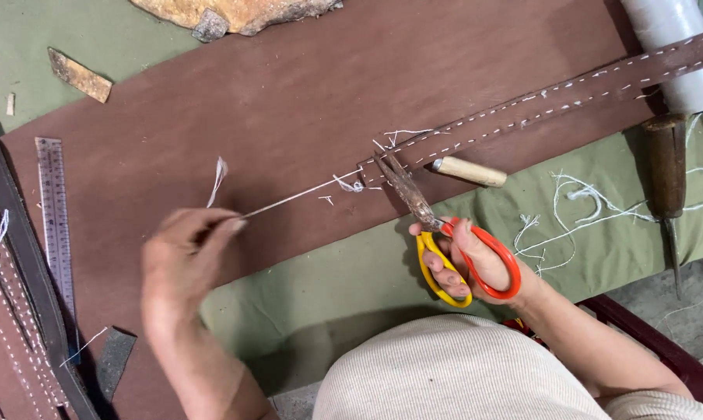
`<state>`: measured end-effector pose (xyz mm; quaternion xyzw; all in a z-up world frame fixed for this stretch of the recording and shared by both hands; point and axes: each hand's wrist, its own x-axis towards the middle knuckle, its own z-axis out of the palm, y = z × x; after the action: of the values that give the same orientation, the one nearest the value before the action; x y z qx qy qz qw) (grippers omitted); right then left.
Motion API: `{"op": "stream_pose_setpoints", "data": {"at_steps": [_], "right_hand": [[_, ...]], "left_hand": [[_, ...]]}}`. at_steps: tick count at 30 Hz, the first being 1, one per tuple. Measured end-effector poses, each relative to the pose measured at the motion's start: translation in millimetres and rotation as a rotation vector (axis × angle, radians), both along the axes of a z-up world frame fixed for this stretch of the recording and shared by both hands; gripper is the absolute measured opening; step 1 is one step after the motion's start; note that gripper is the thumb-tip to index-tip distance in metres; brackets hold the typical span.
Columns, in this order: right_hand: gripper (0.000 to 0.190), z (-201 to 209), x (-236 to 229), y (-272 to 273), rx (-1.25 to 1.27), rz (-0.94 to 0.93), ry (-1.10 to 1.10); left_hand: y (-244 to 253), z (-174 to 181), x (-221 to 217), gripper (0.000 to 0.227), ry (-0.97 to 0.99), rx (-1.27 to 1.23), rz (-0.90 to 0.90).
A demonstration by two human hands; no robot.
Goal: Hand-stitching a leather belt using an awl and thread on a workbench.
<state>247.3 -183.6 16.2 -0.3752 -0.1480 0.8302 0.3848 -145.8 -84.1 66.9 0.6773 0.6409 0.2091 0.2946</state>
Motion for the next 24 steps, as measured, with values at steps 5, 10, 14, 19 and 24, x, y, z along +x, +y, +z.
{"op": "stream_pose_setpoints", "data": {"at_steps": [5,10,14,19,24], "right_hand": [[0.064,28,31,0,0.14,0.094,-0.283],[0.062,30,68,-12,0.553,0.203,-0.879],[0.07,30,84,-16,0.859,0.389,-1.403],[0.054,27,88,-8,1.189,0.492,-1.62],[0.055,36,91,5,1.263,0.654,-1.716]], "left_hand": [[4,14,11,0.03,0.258,0.431,0.179],[22,13,121,0.015,0.073,0.162,0.131],[34,-51,157,0.036,0.079,0.264,-0.202],[35,-66,172,0.035,0.148,0.19,-0.23],[32,-61,181,0.035,0.186,0.124,-0.246]]}}
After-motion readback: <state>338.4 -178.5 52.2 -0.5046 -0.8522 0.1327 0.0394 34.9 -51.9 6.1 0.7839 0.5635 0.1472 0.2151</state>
